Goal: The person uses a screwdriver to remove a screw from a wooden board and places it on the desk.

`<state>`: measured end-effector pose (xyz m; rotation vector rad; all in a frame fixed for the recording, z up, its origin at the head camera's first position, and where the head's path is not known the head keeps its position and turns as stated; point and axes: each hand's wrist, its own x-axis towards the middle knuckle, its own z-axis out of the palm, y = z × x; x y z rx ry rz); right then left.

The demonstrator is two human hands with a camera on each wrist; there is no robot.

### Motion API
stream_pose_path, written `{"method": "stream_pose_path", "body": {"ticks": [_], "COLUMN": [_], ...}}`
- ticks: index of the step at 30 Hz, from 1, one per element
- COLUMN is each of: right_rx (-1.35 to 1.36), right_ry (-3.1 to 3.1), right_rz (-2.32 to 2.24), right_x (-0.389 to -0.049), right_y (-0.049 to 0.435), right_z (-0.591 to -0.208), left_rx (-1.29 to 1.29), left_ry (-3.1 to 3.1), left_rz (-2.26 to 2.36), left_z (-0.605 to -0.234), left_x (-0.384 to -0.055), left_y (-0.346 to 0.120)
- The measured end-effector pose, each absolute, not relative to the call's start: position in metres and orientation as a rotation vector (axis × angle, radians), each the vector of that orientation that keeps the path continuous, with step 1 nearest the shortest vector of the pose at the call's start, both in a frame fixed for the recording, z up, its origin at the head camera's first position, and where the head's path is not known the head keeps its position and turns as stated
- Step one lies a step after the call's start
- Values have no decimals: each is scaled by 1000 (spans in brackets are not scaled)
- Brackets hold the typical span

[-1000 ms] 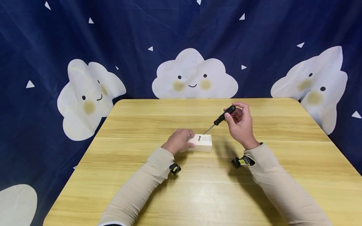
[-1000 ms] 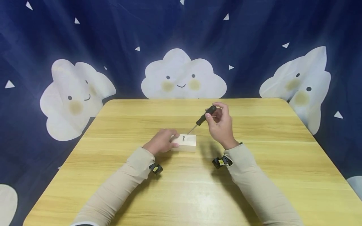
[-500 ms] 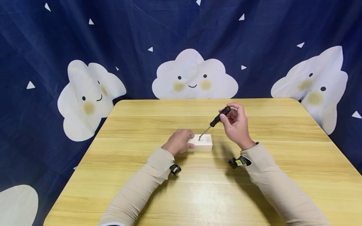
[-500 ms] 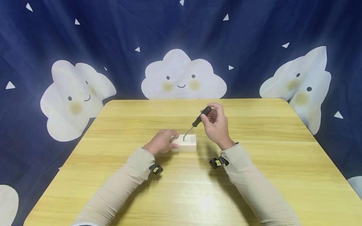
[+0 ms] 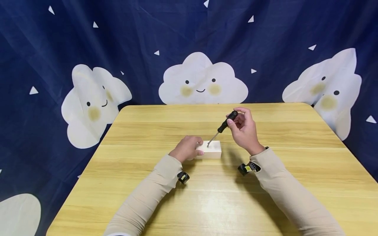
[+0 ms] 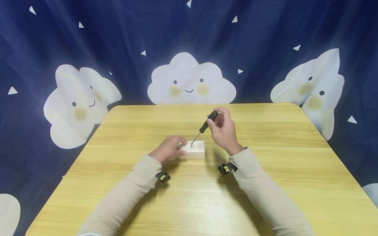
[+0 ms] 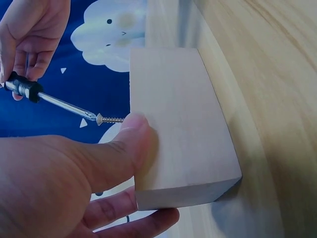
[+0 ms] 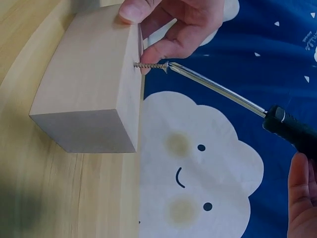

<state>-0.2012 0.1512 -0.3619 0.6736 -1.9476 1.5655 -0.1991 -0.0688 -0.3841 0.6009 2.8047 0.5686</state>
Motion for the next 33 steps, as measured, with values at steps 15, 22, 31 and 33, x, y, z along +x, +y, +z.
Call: {"method": "stream_pose_path", "body": {"ticks": [15, 22, 31, 33], "right_rx": [692, 688, 641, 644], "right_ry": [-2018, -2032, -2025, -2020], "right_rz": [1437, 1224, 1206, 1221], "right_x": [-177, -175, -178, -178], "right_y": [137, 127, 120, 119], "right_z": [-330, -327, -323, -323], "left_rx": [601, 591, 599, 588], "left_ry": [2800, 2801, 2788, 2785], "left_rz": [590, 583, 608, 605], "left_z": [-386, -387, -384, -384], "left_x": [-200, -198, -201, -201], "left_y": [-70, -71, -70, -70]}}
